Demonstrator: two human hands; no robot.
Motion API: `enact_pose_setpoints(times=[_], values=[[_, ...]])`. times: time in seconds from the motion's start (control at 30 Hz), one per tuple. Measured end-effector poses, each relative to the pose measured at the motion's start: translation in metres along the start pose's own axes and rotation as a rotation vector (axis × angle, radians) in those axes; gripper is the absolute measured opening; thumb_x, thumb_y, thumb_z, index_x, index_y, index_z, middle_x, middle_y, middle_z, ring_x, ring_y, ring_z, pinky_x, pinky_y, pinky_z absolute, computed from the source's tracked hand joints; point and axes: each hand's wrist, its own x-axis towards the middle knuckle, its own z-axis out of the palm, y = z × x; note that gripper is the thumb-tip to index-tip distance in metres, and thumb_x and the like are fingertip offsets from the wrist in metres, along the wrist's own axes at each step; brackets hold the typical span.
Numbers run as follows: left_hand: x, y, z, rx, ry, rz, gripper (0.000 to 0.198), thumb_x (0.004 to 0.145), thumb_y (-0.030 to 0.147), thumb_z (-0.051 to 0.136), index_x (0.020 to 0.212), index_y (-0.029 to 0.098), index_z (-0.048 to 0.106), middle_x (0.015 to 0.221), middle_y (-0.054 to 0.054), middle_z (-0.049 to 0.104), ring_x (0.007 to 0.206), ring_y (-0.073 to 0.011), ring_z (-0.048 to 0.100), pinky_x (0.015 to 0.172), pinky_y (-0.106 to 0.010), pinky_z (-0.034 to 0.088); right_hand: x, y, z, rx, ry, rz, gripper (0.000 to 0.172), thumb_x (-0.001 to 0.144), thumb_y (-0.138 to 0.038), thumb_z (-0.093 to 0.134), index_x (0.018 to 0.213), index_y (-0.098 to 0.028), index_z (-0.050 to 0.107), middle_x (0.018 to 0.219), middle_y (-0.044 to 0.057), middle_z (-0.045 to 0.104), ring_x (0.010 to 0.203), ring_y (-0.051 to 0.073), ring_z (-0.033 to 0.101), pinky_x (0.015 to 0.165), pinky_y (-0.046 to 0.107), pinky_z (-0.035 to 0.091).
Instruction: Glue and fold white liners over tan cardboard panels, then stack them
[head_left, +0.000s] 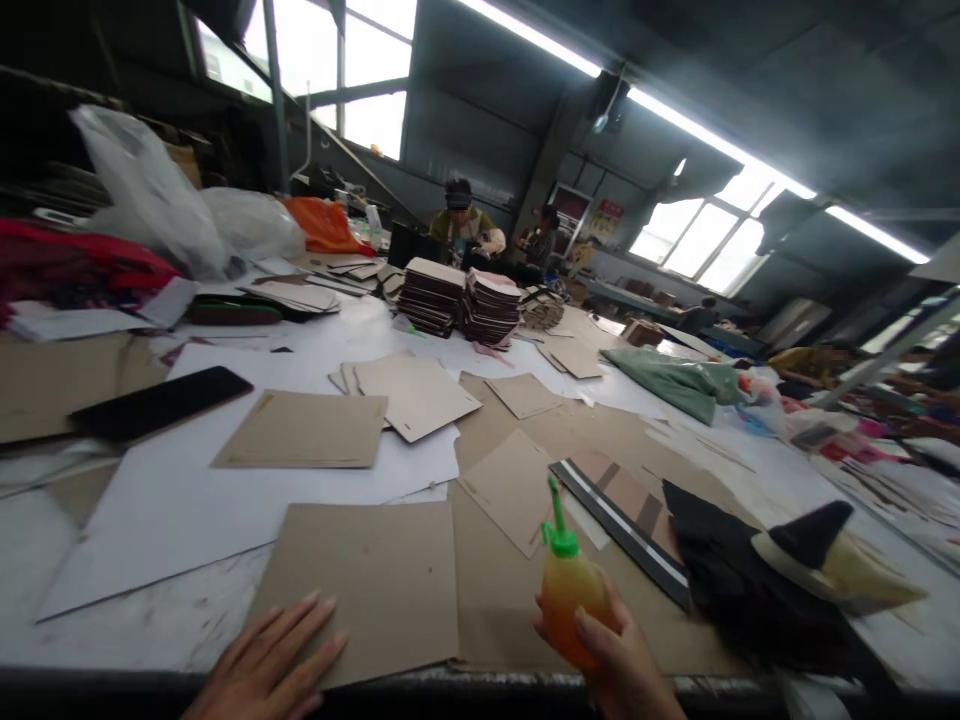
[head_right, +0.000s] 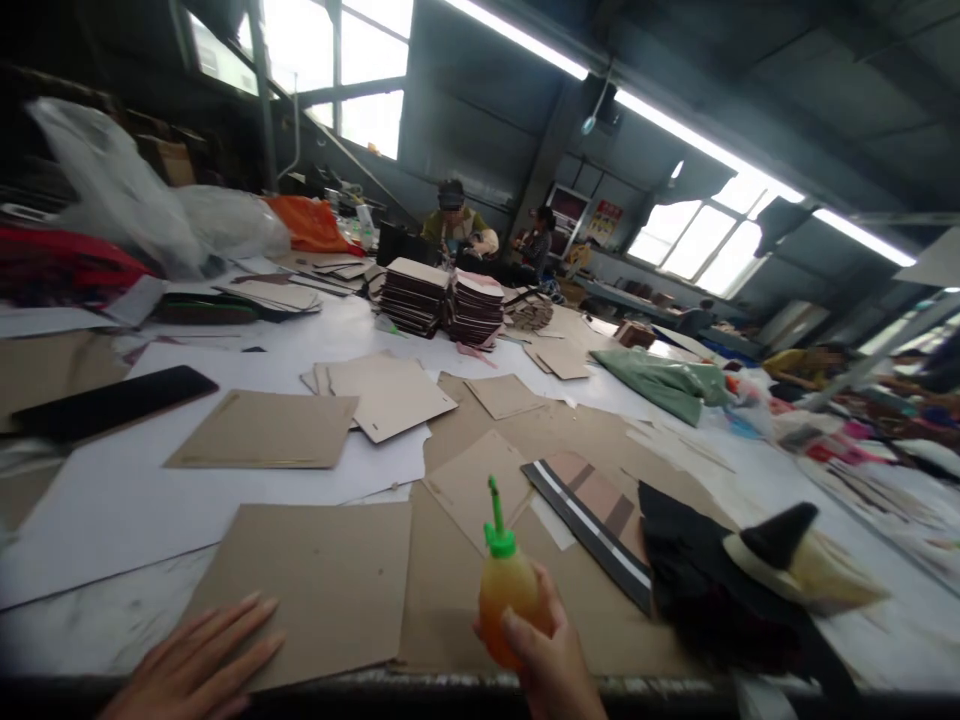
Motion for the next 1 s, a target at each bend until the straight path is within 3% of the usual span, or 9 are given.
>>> enact_pose_setpoints(times=[0.07, 0.17, 0.27, 0.43, 0.57, 0.73, 0.9, 1.0], values=[[0.01, 0.015, -0.016, -0.065, 0.011, -0.197, 0.029, 0.088, 0.032, 0.046, 0.115, 0.027, 0.056, 0.126, -0.005, 0.052, 0.119, -0.021, 0.044, 0.105, -0.037, 0.025, 0.004, 0.001, 0.016, -0.248, -0.036, -0.037, 0.075, 0.055, -0.055, 0.073, 0.113, -0.02, 0.042, 0.096, 0.009, 0.062, 0.084, 0.026, 0.061, 0.075, 0.037, 0.049], [0.012, 0.033, -0.029, -0.03, 0.087, -0.287, 0.028, 0.084, 0.027, 0.054, 0.111, 0.024, 0.059, 0.121, -0.006, 0.056, 0.115, -0.0212, 0.047, 0.103, -0.036, 0.027, 0.01, -0.002, 0.045, -0.533, -0.12, -0.083, 0.066, 0.06, -0.056, 0.067, 0.11, -0.022, 0.041, 0.103, 0.008, 0.06, 0.087, 0.025, 0.061, 0.078, 0.034, 0.048], [0.002, 0.041, -0.031, 0.015, 0.065, -0.343, 0.027, 0.085, 0.016, 0.049, 0.11, 0.021, 0.06, 0.116, -0.007, 0.059, 0.114, -0.0205, 0.047, 0.099, -0.035, 0.03, 0.019, -0.003, 0.076, -0.657, -0.221, -0.1, 0.057, 0.061, -0.05, 0.066, 0.106, -0.022, 0.044, 0.1, 0.006, 0.06, 0.086, 0.023, 0.061, 0.079, 0.032, 0.048], [-0.006, 0.04, -0.03, 0.039, 0.007, -0.3, 0.035, 0.084, 0.004, 0.042, 0.112, 0.018, 0.057, 0.118, -0.008, 0.058, 0.12, -0.0211, 0.043, 0.099, -0.037, 0.034, 0.042, 0.004, 0.116, -0.728, -0.369, -0.187, 0.052, 0.063, -0.041, 0.068, 0.106, -0.021, 0.046, 0.098, 0.005, 0.06, 0.086, 0.023, 0.061, 0.076, 0.034, 0.05], [-0.002, 0.031, -0.028, 0.057, -0.04, -0.247, 0.04, 0.081, -0.002, 0.039, 0.113, 0.015, 0.055, 0.12, -0.01, 0.055, 0.124, -0.0222, 0.038, 0.099, -0.037, 0.036, 0.061, 0.005, 0.138, -0.827, -0.472, -0.382, 0.042, 0.069, -0.033, 0.064, 0.106, -0.022, 0.047, 0.102, 0.006, 0.055, 0.093, 0.023, 0.057, 0.083, 0.038, 0.047], [0.004, 0.024, -0.022, 0.025, 0.109, -0.26, 0.023, 0.087, 0.02, 0.043, 0.102, 0.018, 0.061, 0.119, -0.009, 0.056, 0.121, -0.0209, 0.042, 0.102, -0.034, 0.03, 0.076, 0.0, 0.159, -0.949, -0.465, -0.563, 0.035, 0.072, -0.028, 0.062, 0.105, -0.021, 0.051, 0.101, 0.007, 0.049, 0.094, 0.022, 0.052, 0.085, 0.037, 0.044], [0.01, 0.021, -0.027, 0.048, -0.01, -0.324, 0.026, 0.088, 0.023, 0.04, 0.106, 0.021, 0.059, 0.117, -0.003, 0.058, 0.117, -0.0158, 0.044, 0.102, -0.029, 0.029, 0.083, -0.003, 0.176, -1.024, -0.545, -0.594, 0.035, 0.074, -0.021, 0.061, 0.108, -0.022, 0.051, 0.102, 0.006, 0.047, 0.094, 0.02, 0.051, 0.086, 0.035, 0.043], [0.01, 0.02, -0.023, 0.053, 0.087, -0.311, 0.029, 0.09, 0.023, 0.036, 0.104, 0.021, 0.06, 0.113, -0.001, 0.06, 0.115, -0.0147, 0.045, 0.104, -0.028, 0.025, 0.086, -0.003, 0.184, -1.079, -0.556, -0.589, 0.036, 0.073, -0.019, 0.061, 0.107, -0.023, 0.052, 0.101, 0.005, 0.046, 0.092, 0.02, 0.051, 0.085, 0.035, 0.043]])
